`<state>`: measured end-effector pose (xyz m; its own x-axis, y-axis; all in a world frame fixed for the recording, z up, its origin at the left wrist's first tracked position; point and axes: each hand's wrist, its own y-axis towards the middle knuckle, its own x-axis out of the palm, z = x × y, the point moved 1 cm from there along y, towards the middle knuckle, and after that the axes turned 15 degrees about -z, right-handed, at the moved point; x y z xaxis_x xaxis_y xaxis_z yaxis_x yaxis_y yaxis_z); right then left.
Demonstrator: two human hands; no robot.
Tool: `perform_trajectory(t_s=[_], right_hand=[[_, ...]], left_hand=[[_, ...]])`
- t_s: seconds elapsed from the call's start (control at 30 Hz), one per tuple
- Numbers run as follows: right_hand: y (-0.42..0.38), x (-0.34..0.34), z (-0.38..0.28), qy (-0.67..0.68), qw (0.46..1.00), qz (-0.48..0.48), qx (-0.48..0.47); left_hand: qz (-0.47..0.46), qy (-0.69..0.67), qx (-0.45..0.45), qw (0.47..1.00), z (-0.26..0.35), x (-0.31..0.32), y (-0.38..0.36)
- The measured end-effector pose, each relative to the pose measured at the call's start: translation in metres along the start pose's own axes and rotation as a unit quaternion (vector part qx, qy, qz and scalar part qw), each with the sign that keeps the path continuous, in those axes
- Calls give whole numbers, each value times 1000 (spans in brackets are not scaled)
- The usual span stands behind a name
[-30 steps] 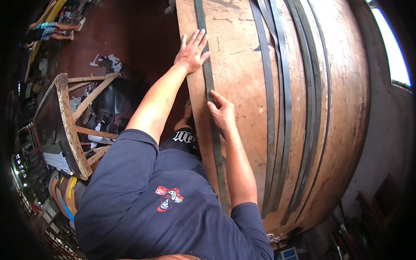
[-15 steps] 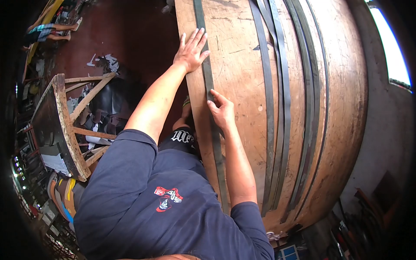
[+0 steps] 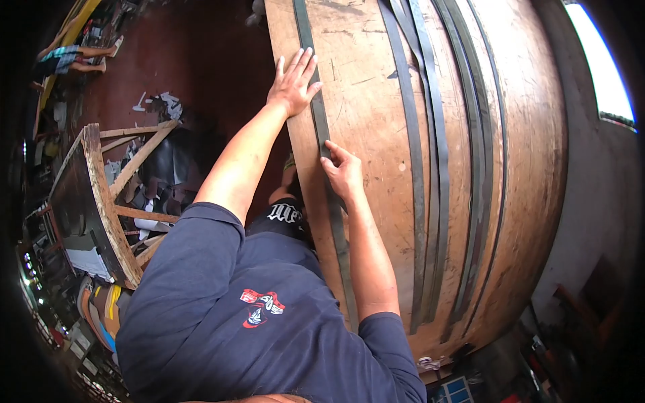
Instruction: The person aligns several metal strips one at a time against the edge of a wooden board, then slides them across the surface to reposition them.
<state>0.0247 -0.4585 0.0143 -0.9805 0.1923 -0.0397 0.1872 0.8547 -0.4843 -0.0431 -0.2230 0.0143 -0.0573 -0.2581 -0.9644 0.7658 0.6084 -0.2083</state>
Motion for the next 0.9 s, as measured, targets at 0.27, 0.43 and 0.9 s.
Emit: perform_trajectory(t_s=[0.27,0.43,0.9], right_hand=[[-6,2,-16,-52,998,31,8],[-9,7,-24,-27,998,48,23],[-16,11,-43,-30,995,77,54]], left_hand=[[4,-24,11,1000,-2,5,2],[18,31,236,971,6,24,-41],[-218,146,482,836,-45,-43,18]])
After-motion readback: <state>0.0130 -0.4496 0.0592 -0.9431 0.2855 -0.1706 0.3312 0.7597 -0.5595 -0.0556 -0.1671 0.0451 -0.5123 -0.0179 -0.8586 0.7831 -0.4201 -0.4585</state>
